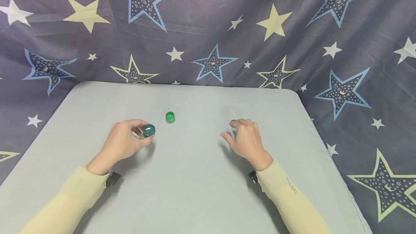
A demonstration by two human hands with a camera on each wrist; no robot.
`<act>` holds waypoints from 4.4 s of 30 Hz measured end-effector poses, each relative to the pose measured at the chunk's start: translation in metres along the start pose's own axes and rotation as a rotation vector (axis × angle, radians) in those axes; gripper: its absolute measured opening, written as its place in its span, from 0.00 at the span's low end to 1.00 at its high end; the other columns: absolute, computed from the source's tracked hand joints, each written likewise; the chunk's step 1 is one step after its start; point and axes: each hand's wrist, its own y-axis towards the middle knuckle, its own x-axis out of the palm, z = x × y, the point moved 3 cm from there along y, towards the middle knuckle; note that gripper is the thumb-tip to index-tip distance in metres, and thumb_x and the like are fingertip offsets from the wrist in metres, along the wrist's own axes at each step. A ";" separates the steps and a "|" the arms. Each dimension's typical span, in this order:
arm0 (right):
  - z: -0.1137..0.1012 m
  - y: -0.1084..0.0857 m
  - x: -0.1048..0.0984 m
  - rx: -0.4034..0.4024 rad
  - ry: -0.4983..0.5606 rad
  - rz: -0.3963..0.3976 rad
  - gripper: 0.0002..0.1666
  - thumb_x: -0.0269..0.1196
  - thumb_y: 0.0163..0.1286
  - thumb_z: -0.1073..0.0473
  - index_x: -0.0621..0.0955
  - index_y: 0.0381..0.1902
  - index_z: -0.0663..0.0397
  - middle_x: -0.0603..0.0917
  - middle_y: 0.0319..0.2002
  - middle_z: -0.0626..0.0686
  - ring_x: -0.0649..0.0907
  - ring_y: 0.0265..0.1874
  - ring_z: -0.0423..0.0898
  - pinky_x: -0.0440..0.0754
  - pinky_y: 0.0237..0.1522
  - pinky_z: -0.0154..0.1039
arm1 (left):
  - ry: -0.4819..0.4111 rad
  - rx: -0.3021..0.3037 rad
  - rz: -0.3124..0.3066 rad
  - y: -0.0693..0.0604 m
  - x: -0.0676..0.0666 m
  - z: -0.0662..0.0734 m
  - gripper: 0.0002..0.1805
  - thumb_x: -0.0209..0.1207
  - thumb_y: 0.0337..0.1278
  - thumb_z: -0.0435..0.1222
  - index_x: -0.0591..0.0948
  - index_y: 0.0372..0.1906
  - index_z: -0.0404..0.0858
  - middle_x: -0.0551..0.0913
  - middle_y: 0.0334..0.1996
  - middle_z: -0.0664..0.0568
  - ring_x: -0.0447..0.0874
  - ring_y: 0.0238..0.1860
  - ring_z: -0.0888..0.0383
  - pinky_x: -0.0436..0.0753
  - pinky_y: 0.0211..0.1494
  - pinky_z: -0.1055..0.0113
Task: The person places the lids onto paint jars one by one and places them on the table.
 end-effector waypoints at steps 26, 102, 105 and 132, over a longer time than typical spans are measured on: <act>0.026 0.023 0.007 0.120 -0.134 -0.190 0.26 0.72 0.66 0.50 0.85 0.56 0.60 0.87 0.51 0.62 0.82 0.46 0.63 0.72 0.46 0.57 | 0.066 0.082 -0.089 -0.016 0.020 0.029 0.13 0.76 0.41 0.35 0.88 0.36 0.45 0.81 0.29 0.58 0.76 0.32 0.57 0.74 0.35 0.60; -0.034 -0.002 0.012 0.036 -0.039 -0.144 0.19 0.75 0.63 0.56 0.88 0.51 0.55 0.89 0.48 0.54 0.83 0.44 0.54 0.67 0.45 0.50 | 0.067 0.109 -0.107 -0.028 0.041 0.048 0.14 0.79 0.38 0.35 0.89 0.36 0.45 0.82 0.28 0.62 0.74 0.29 0.61 0.73 0.28 0.64; -0.039 -0.005 0.010 0.027 -0.022 -0.140 0.19 0.75 0.63 0.57 0.88 0.51 0.55 0.89 0.48 0.54 0.83 0.44 0.54 0.66 0.44 0.49 | 0.069 0.108 -0.109 -0.029 0.042 0.048 0.14 0.79 0.38 0.35 0.89 0.36 0.45 0.82 0.28 0.62 0.74 0.29 0.61 0.74 0.28 0.64; -0.078 -0.018 0.003 -0.078 0.126 -0.107 0.17 0.78 0.60 0.55 0.89 0.46 0.51 0.90 0.44 0.47 0.82 0.40 0.46 0.63 0.43 0.43 | 0.062 0.147 -0.118 -0.029 0.049 0.054 0.12 0.78 0.38 0.33 0.87 0.32 0.45 0.81 0.24 0.62 0.73 0.26 0.63 0.74 0.29 0.65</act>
